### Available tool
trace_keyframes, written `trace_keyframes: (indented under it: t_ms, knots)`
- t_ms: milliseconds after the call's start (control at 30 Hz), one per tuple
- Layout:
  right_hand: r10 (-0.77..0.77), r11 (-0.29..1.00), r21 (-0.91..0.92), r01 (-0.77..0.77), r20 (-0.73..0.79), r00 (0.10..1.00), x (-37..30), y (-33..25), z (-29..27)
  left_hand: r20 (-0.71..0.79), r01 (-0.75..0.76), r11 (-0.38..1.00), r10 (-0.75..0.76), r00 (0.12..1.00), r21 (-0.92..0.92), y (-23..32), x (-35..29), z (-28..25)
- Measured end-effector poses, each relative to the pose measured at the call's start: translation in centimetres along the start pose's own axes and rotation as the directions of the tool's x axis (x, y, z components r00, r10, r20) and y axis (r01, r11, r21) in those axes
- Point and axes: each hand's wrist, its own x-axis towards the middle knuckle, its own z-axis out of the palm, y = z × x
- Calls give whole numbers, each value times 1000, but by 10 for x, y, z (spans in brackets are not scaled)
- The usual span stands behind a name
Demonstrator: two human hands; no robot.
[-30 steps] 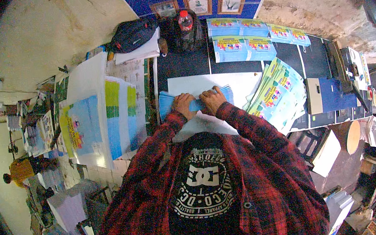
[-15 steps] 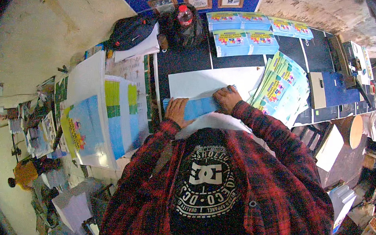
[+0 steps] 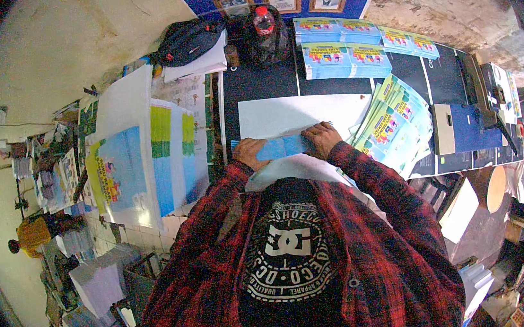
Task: The person folds stacks of light blue printed papers in half by hand on a cluttered work table. They repeatedly pick up a stack, fold it, and place the finished bundle onto a growing pile of completed items.
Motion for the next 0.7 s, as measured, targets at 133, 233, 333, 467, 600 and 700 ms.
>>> trace_keyframes:
  t_ms: [133,233,333,467,600,700]
  knots:
    - [0,998,-59,-2,-21,1000,-4,-6,-16,63,51,998,-50,997,-21,-4,-4,4]
    - [34,999,-26,-33,37,999,-5,-8,-32,31,46,999,-45,998,-4,-5,-5,6]
    - [60,998,-5,-60,72,996,-8,-2,-28,29,20,1000,-20,999,-9,1,-2,0]
    - [31,989,-141,-53,-154,988,-18,-3,-31,54,72,997,-70,996,-30,7,-1,-5]
    - [95,995,-38,-90,140,986,-10,13,-30,0,12,999,-12,1000,-30,-2,-6,3]
    - [60,998,15,-60,15,998,-19,15,-32,14,30,999,-30,999,-24,1,-4,-3]
